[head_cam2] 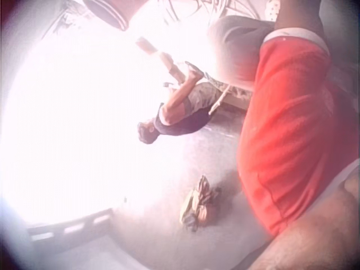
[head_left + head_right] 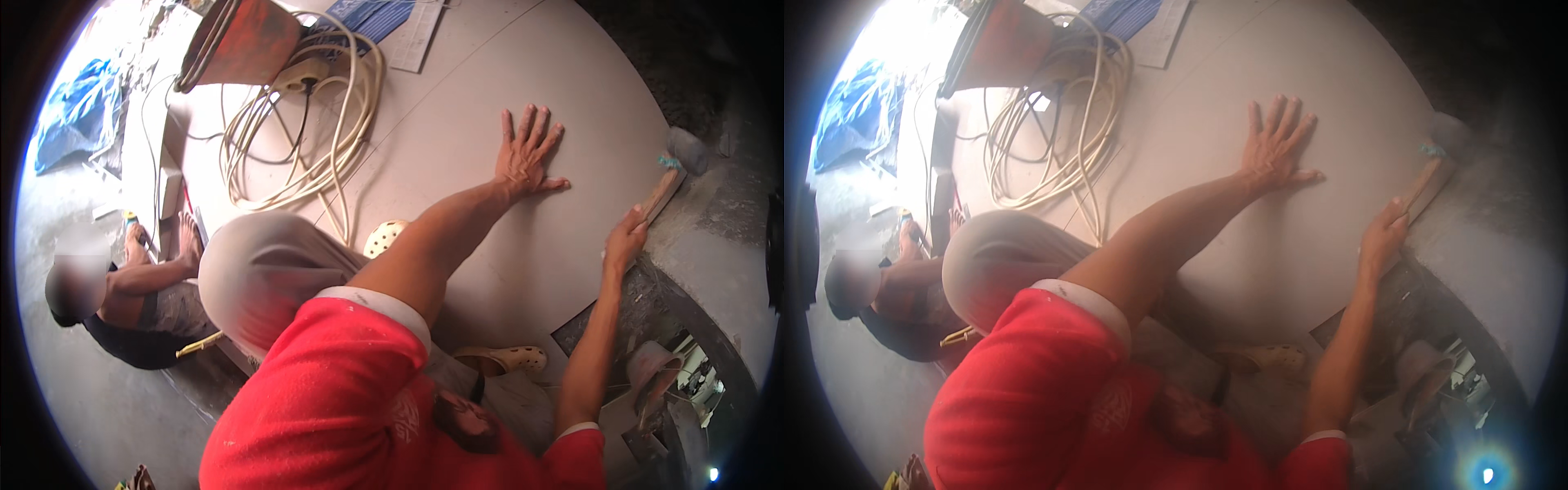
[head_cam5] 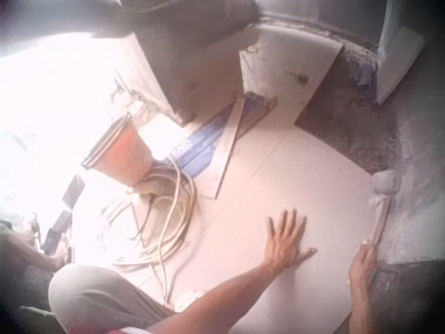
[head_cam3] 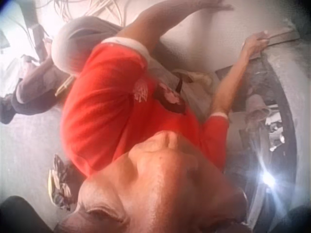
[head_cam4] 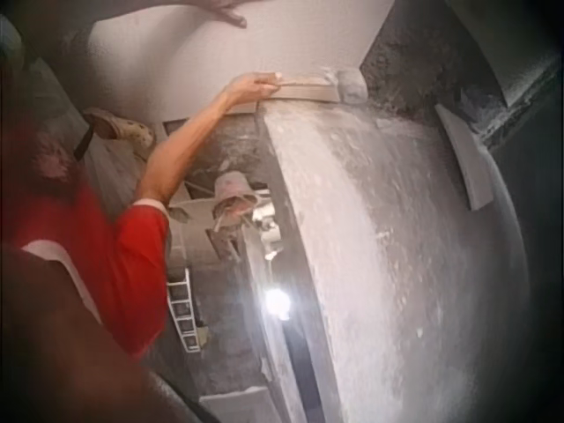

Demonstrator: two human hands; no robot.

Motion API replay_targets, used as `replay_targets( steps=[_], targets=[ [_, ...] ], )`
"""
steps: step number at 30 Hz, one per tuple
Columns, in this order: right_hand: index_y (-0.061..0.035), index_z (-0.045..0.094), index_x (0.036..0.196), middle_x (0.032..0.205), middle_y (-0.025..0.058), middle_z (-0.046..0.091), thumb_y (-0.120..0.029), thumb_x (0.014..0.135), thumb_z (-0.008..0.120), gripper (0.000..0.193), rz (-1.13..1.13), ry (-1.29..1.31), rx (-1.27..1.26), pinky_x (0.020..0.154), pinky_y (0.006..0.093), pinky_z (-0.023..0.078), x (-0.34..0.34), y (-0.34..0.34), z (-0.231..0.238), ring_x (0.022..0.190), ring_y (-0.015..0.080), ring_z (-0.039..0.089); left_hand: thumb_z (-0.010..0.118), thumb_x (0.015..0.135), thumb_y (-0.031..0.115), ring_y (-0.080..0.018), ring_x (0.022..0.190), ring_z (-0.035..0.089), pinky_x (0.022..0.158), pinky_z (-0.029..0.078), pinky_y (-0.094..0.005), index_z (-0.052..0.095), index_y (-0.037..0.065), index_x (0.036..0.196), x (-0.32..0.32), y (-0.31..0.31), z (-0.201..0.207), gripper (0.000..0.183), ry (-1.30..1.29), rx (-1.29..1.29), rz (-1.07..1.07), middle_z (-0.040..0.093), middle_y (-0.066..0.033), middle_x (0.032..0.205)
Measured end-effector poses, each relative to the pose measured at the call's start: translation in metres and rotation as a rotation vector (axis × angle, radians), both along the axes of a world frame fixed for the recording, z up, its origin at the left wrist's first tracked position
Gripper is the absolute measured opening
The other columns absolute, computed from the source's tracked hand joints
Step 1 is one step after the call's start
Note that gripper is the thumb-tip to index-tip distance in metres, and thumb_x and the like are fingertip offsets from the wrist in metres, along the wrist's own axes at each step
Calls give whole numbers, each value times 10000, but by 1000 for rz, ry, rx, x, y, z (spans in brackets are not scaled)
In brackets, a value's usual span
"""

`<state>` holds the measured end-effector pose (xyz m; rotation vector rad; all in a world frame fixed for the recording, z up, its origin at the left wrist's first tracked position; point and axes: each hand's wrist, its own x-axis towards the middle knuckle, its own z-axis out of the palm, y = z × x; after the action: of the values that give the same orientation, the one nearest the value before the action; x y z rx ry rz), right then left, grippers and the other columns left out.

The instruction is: The person places a large tile on the floor, taps it with a rubber mallet to seat it, and inserts plastic tile spacers between adjacent tiles. The person repeats this process for multiple tiles, adjusting positions and tapping them into place.

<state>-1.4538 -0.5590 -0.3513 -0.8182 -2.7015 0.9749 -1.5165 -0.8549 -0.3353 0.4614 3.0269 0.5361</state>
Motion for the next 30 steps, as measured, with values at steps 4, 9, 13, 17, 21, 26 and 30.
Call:
replay_targets(
  steps=[4,9,13,17,21,26,30],
  targets=[
    [117,668,1191,1010,243,748,-511,1129,512,650,72,-75,30,590,405,524,8,4,7,672,281,670,516,917,865,-453,1653,113,1265,106,-767,260,168,1728,60,7,7,1099,-44,1,53,195,-207,1784],
    [135,593,1355,1170,332,698,-519,1139,486,696,163,-98,34,991,537,508,7,4,46,1111,462,693,502,967,792,-450,1657,86,1263,108,-767,245,141,1731,105,14,9,1035,-62,21,26,155,-204,1793],
    [146,629,1266,1064,333,714,-518,1139,493,690,167,-51,185,872,520,550,26,-7,46,984,456,723,444,997,774,-448,1663,59,1253,98,-780,207,135,1740,104,17,13,1008,-98,-17,37,134,-203,1800],
    [120,668,1219,1036,313,734,-447,1153,498,595,400,-77,378,801,498,565,29,-3,28,935,458,732,424,1006,765,-455,1662,54,1242,87,-797,206,124,1739,103,20,15,998,-164,-10,12,122,-212,1801],
    [74,677,1276,1087,296,746,-420,1150,516,534,157,48,107,829,485,575,17,30,35,969,446,739,412,1008,771,-462,1661,52,1236,87,-803,201,115,1740,107,21,13,1005,-189,-30,11,105,-221,1802],
    [66,653,1334,1111,285,741,-436,1147,526,550,549,96,438,854,455,582,27,24,38,991,375,750,407,1006,774,-469,1658,59,1234,91,-804,198,109,1739,98,20,14,1012,-118,-33,21,108,-231,1799],
    [97,638,1299,1081,281,735,-429,1145,541,556,332,72,-19,881,459,573,24,14,63,1022,366,744,414,1004,770,-475,1655,63,1233,89,-805,201,98,1736,92,18,16,1016,-113,-34,39,125,-238,1793]
  ],
)
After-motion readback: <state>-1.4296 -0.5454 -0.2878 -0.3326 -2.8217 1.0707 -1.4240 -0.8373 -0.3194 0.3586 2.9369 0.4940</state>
